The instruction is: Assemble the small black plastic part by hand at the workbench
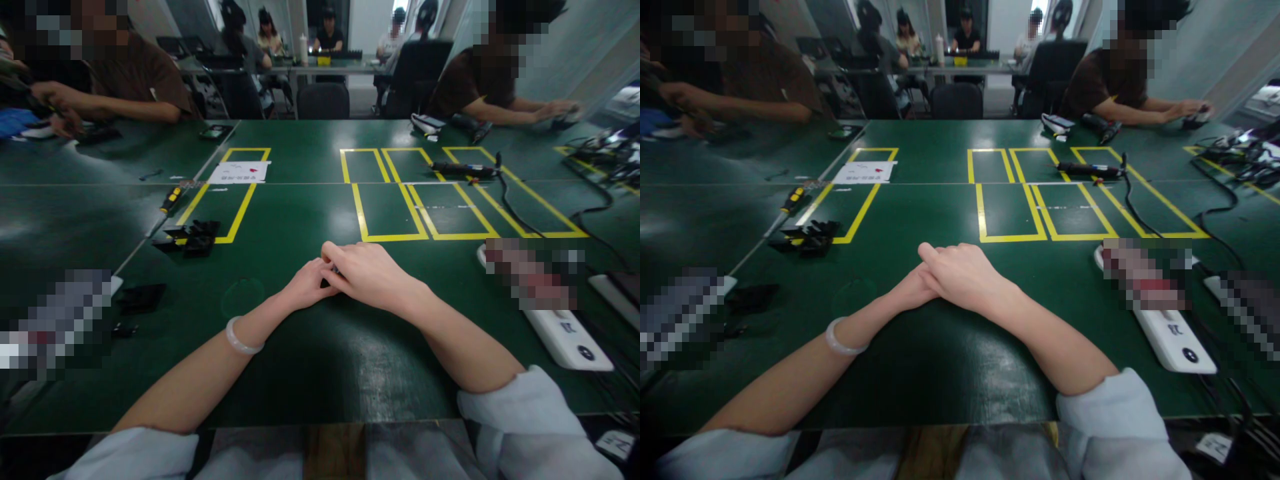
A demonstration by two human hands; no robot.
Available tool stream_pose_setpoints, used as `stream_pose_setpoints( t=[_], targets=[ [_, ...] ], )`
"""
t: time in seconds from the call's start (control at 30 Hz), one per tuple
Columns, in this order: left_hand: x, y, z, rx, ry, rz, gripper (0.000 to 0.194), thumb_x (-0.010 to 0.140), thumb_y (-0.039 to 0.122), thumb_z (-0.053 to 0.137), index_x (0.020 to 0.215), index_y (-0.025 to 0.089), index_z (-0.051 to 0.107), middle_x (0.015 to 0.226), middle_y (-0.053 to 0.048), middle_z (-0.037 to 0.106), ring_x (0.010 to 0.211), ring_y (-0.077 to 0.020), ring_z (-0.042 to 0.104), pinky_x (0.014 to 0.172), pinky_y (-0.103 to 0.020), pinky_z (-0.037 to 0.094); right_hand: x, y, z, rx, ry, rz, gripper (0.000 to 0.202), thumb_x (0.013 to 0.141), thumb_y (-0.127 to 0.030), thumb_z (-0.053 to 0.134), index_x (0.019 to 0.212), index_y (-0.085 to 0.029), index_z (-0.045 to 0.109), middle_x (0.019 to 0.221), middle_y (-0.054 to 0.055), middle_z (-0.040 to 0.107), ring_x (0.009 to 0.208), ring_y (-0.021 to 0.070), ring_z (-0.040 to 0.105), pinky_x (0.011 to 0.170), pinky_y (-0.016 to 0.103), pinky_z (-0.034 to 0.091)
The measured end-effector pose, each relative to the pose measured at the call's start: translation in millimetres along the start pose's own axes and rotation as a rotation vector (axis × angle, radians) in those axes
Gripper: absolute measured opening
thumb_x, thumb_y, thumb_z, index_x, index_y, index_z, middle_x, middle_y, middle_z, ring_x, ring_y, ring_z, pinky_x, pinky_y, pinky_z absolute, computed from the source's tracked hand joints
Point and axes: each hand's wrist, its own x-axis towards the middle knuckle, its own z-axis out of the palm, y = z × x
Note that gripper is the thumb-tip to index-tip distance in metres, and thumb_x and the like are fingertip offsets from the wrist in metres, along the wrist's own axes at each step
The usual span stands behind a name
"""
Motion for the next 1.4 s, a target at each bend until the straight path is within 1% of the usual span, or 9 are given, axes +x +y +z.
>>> stream_pose_setpoints(
  t=[0.13,0.3,0.4,0.6,0.73,0.93,1.13,1.23,1.4],
  targets=[
    [0.0,1.4,-0.3,-0.006,0.000,0.004,0.038,0.092,0.044,0.064,0.123,0.021,0.062,0.128,-0.012,0.066,0.120,-0.0336,0.062,0.102,-0.050,0.051,0.3,0.6,-0.1,-0.025,-0.017,0.000,0.021,0.103,-0.033,0.044,0.110,-0.017,0.056,0.087,0.006,0.075,0.076,0.0204,0.069,0.060,0.031,0.026],
    [-2.2,-0.1,0.8,0.022,0.007,-0.053,0.039,0.089,0.048,0.069,0.113,0.018,0.065,0.120,-0.013,0.070,0.114,-0.0348,0.064,0.099,-0.050,0.053,2.6,0.5,0.6,-0.076,-0.034,0.006,0.026,0.106,-0.027,0.034,0.104,-0.018,0.058,0.081,0.007,0.074,0.073,0.0200,0.069,0.058,0.032,0.022],
    [-2.9,-1.4,1.9,0.035,-0.007,-0.077,0.036,0.089,0.050,0.068,0.106,0.018,0.068,0.115,-0.012,0.071,0.112,-0.0351,0.065,0.096,-0.049,0.054,3.0,-0.9,-0.1,-0.090,-0.031,0.010,0.032,0.108,-0.031,0.030,0.101,-0.018,0.058,0.080,0.008,0.074,0.074,0.0201,0.070,0.058,0.032,0.021],
    [-0.8,-1.8,2.7,-0.020,0.010,-0.019,0.035,0.091,0.041,0.066,0.119,0.018,0.064,0.126,-0.012,0.067,0.118,-0.0319,0.063,0.100,-0.046,0.053,1.5,-1.9,2.5,-0.050,0.007,-0.009,0.032,0.108,-0.041,0.034,0.105,-0.018,0.057,0.081,0.006,0.074,0.076,0.0203,0.070,0.060,0.031,0.023],
    [-1.2,-1.6,2.0,0.020,-0.011,-0.066,0.034,0.090,0.049,0.068,0.104,0.018,0.067,0.115,-0.012,0.071,0.112,-0.0340,0.065,0.097,-0.048,0.054,2.0,1.5,5.7,-0.073,-0.017,0.000,0.025,0.107,-0.030,0.035,0.104,-0.018,0.056,0.080,0.007,0.074,0.073,0.0194,0.069,0.058,0.031,0.023],
    [-0.3,-0.8,0.8,0.041,0.002,-0.015,0.045,0.091,0.046,0.066,0.125,0.018,0.060,0.127,-0.013,0.066,0.119,-0.0344,0.061,0.102,-0.051,0.050,-0.1,1.1,1.5,-0.003,-0.002,0.000,0.019,0.100,-0.020,0.040,0.112,-0.016,0.054,0.092,0.006,0.074,0.078,0.0184,0.068,0.059,0.030,0.026],
    [-1.3,0.0,0.3,0.014,-0.006,-0.047,0.034,0.090,0.048,0.066,0.111,0.020,0.066,0.121,-0.011,0.069,0.117,-0.0345,0.063,0.100,-0.049,0.052,1.7,-0.2,0.8,-0.071,-0.030,0.002,0.031,0.108,-0.036,0.032,0.102,-0.018,0.057,0.080,0.007,0.074,0.075,0.0208,0.070,0.059,0.032,0.024],
    [-1.9,-0.2,0.0,0.040,-0.008,-0.062,0.035,0.090,0.050,0.067,0.106,0.019,0.066,0.117,-0.012,0.069,0.113,-0.0350,0.064,0.098,-0.049,0.053,2.2,1.4,2.3,-0.086,-0.042,0.005,0.026,0.106,-0.027,0.033,0.103,-0.017,0.057,0.079,0.008,0.074,0.074,0.0212,0.070,0.058,0.032,0.023],
    [-0.9,-0.4,-0.1,0.036,0.006,-0.007,0.042,0.091,0.044,0.066,0.123,0.018,0.060,0.127,-0.014,0.066,0.119,-0.0346,0.061,0.102,-0.051,0.051,-0.1,0.8,1.1,-0.024,-0.012,-0.010,0.020,0.101,-0.021,0.039,0.113,-0.016,0.054,0.089,0.007,0.075,0.079,0.0199,0.070,0.059,0.031,0.026]
  ],
)
